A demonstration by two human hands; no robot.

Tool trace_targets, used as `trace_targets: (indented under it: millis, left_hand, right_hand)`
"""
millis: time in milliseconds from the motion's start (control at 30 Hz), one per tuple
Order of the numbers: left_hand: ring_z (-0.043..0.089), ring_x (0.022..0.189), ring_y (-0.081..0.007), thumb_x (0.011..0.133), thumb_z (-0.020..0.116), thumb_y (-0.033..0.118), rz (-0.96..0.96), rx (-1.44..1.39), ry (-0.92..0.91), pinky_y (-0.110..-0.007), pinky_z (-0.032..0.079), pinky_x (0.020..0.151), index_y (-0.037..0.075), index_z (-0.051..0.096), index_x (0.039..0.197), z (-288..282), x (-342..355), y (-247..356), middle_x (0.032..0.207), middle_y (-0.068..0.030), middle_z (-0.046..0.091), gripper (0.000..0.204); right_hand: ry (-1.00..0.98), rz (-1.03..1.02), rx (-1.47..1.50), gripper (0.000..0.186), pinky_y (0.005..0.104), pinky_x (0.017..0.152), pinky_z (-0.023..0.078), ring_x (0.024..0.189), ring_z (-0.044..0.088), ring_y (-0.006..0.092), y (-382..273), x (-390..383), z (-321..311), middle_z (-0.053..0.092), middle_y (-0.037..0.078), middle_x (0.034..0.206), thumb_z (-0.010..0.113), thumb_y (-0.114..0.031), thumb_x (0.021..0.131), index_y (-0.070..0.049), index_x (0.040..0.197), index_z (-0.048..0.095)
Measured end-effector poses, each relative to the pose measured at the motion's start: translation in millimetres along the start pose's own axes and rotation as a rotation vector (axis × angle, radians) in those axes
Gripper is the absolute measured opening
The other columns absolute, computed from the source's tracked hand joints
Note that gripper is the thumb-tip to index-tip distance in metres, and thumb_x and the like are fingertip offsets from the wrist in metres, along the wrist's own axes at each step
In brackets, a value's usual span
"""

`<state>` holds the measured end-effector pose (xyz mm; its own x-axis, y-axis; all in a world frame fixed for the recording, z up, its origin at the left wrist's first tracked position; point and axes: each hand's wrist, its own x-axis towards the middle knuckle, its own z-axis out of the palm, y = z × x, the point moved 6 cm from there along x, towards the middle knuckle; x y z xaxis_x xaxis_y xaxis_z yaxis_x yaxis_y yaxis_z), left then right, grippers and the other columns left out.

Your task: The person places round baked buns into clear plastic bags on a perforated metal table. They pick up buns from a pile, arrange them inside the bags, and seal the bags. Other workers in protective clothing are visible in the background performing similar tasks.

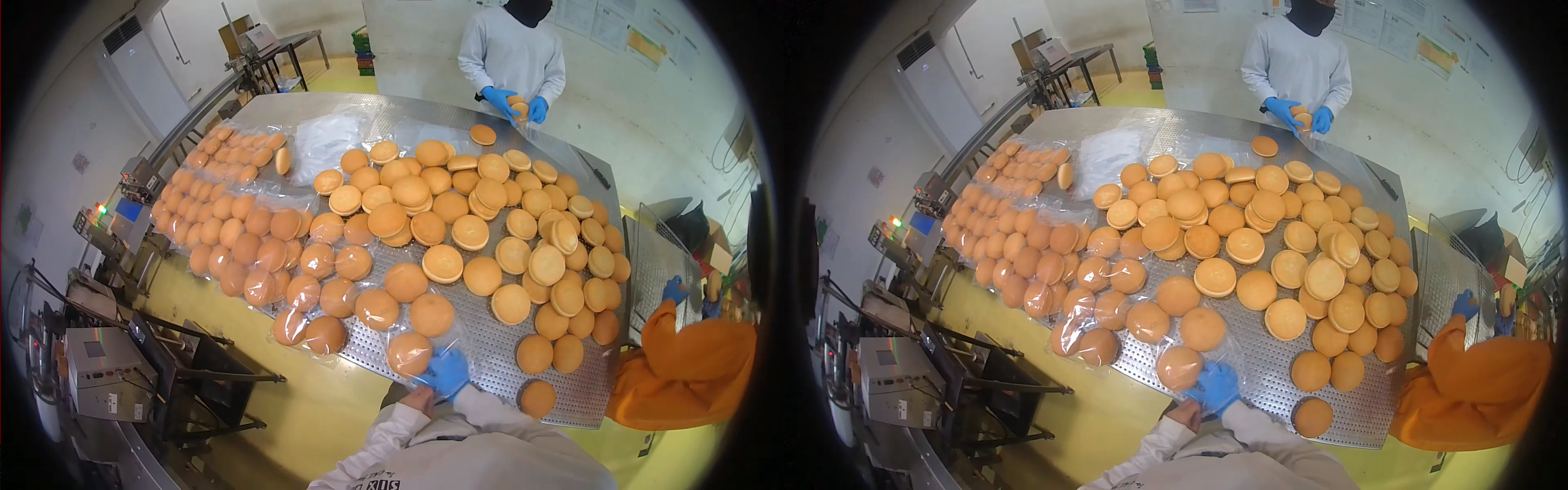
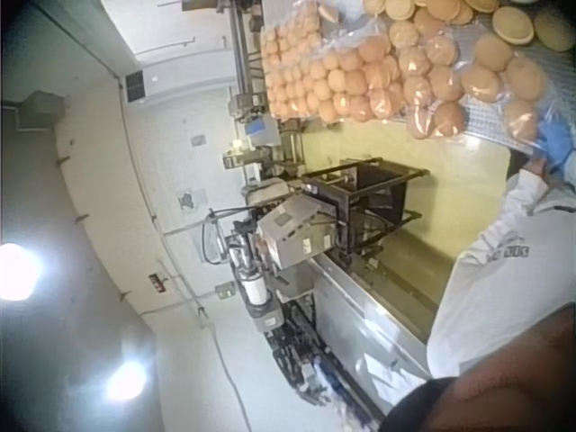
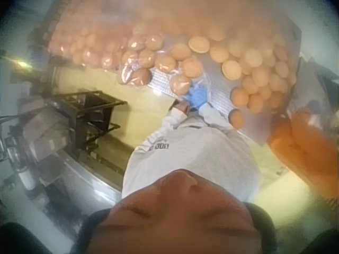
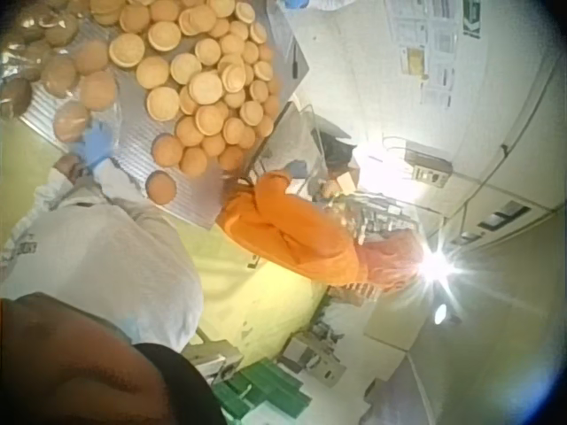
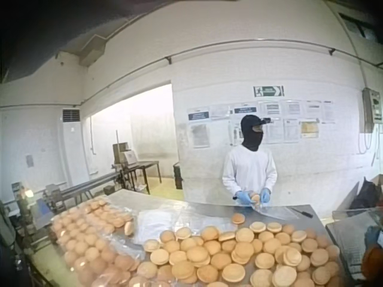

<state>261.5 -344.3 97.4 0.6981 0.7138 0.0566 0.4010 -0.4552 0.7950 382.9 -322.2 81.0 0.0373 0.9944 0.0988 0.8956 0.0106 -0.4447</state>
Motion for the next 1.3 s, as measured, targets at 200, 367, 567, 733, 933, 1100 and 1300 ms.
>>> trace_targets:
  millis: [200,367,567,733,933,1100,1300]
  left_hand:
    - [0.051,0.064,-0.0376,0.071,0.055,0.002,0.029,-0.021,-0.055,-0.042,0.043,0.055,0.007,0.046,0.080,-7,23,8,0.073,-0.0154,0.048,0.013]
    - [0.053,0.070,-0.0369,0.071,0.062,0.012,0.089,0.107,0.046,-0.044,0.044,0.058,0.008,0.049,0.086,-18,40,16,0.079,-0.0145,0.051,0.020]
    - [0.054,0.077,-0.0320,0.069,0.063,0.020,0.273,0.240,-0.102,-0.044,0.044,0.068,0.009,0.052,0.086,3,73,-19,0.086,-0.0121,0.051,0.024]
    - [0.054,0.085,-0.0293,0.072,0.060,0.022,0.190,0.175,-0.474,-0.043,0.043,0.074,0.012,0.056,0.086,35,87,-59,0.087,-0.0105,0.053,0.018]
    - [0.055,0.079,-0.0325,0.072,0.058,0.018,0.314,-0.024,-0.365,-0.044,0.044,0.068,0.009,0.053,0.083,64,80,-89,0.083,-0.0121,0.054,0.015]
    - [0.055,0.079,-0.0325,0.072,0.058,0.017,0.221,-0.122,-0.392,-0.044,0.045,0.068,0.009,0.053,0.084,57,92,-81,0.084,-0.0121,0.054,0.015]
    - [0.055,0.079,-0.0324,0.072,0.058,0.017,0.188,-0.191,-0.410,-0.044,0.045,0.068,0.009,0.053,0.084,52,101,-77,0.084,-0.0122,0.053,0.015]
  right_hand:
    - [0.112,0.028,-0.067,0.039,0.0438,0.061,0.043,0.071,0.056,0.0318,-6,57,9,0.056,0.012,0.075,0.064,-0.051,0.070,-0.011,0.072,0.063]
    - [-0.293,0.192,0.068,0.032,0.0481,0.068,0.046,0.081,0.058,0.0348,20,6,24,0.061,0.015,0.081,0.060,-0.041,0.075,-0.010,0.083,0.064]
    - [-0.875,-0.014,0.629,0.036,0.0371,0.081,0.047,0.088,0.060,0.0236,35,9,-82,0.064,0.013,0.100,0.054,-0.038,0.089,-0.007,0.105,0.062]
    - [0.317,0.531,0.281,0.038,0.0364,0.079,0.049,0.089,0.060,0.0255,203,193,-139,0.061,0.016,0.100,0.065,-0.034,0.080,-0.003,0.101,0.059]
    - [0.106,0.986,-0.233,0.083,0.0457,0.089,0.045,0.117,0.045,0.0375,243,306,-132,0.038,0.018,0.136,0.070,-0.039,0.071,-0.009,0.137,0.030]
    - [0.010,0.870,-0.344,0.086,0.0458,0.093,0.043,0.124,0.040,0.0361,265,326,-127,0.033,0.016,0.141,0.070,-0.032,0.070,-0.014,0.141,0.026]
    - [0.516,0.755,0.952,0.060,0.0426,0.076,0.051,0.100,0.059,0.0281,318,295,-125,0.058,0.010,0.117,0.067,-0.031,0.076,-0.012,0.128,0.044]
